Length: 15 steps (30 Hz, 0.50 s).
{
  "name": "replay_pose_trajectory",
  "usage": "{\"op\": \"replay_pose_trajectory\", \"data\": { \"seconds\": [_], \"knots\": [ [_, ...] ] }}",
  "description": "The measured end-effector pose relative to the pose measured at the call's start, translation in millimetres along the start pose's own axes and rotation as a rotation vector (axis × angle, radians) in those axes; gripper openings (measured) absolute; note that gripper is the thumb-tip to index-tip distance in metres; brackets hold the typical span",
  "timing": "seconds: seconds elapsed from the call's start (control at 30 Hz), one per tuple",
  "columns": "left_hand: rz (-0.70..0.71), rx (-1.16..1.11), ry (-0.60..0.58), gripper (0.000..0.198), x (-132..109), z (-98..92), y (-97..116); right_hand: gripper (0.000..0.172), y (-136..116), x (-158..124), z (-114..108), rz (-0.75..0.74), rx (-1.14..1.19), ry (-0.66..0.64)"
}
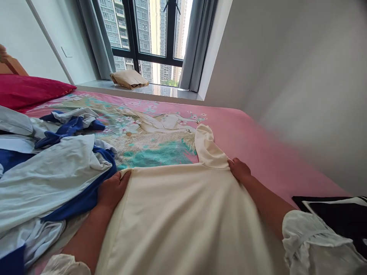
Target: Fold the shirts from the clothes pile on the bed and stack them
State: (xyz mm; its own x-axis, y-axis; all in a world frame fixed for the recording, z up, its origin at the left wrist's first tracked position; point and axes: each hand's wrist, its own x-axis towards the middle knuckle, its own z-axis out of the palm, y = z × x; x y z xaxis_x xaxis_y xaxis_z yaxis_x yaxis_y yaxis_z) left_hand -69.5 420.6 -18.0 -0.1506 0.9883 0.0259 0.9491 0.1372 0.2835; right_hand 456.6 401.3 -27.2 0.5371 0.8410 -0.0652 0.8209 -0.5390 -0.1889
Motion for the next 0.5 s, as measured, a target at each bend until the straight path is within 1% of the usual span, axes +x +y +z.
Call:
{"op": "replay_pose_trajectory", "data": {
  "seconds": [0.13,0.23,0.3,0.37,0.4,0.5],
  "knots": [
    [0.003,0.007,-0.030,0.060,-0.6,-5.1,3.5,0.052,2.4,-13.5,-16.7,-0.003,0.043,-0.075],
    [0.054,0.018,-0.057,0.059,4.8,-18.4,8.4,0.049,8.0,-27.7,-27.8,-0.026,0.031,-0.099],
    [0.100,0.024,-0.068,0.058,11.7,-27.8,11.0,0.045,11.0,-32.5,-30.7,-0.046,0.008,-0.083],
    [0.124,0.029,-0.055,0.058,19.1,-31.9,11.8,0.047,11.9,-31.7,-27.5,-0.066,-0.009,-0.042],
    [0.122,0.031,-0.045,0.059,22.4,-30.9,11.4,0.048,11.6,-29.8,-23.5,-0.071,-0.015,-0.023],
    [0.065,0.026,-0.024,0.060,29.1,-18.0,7.9,0.050,10.3,-23.1,-7.0,-0.053,-0.026,0.002]
  ]
}}
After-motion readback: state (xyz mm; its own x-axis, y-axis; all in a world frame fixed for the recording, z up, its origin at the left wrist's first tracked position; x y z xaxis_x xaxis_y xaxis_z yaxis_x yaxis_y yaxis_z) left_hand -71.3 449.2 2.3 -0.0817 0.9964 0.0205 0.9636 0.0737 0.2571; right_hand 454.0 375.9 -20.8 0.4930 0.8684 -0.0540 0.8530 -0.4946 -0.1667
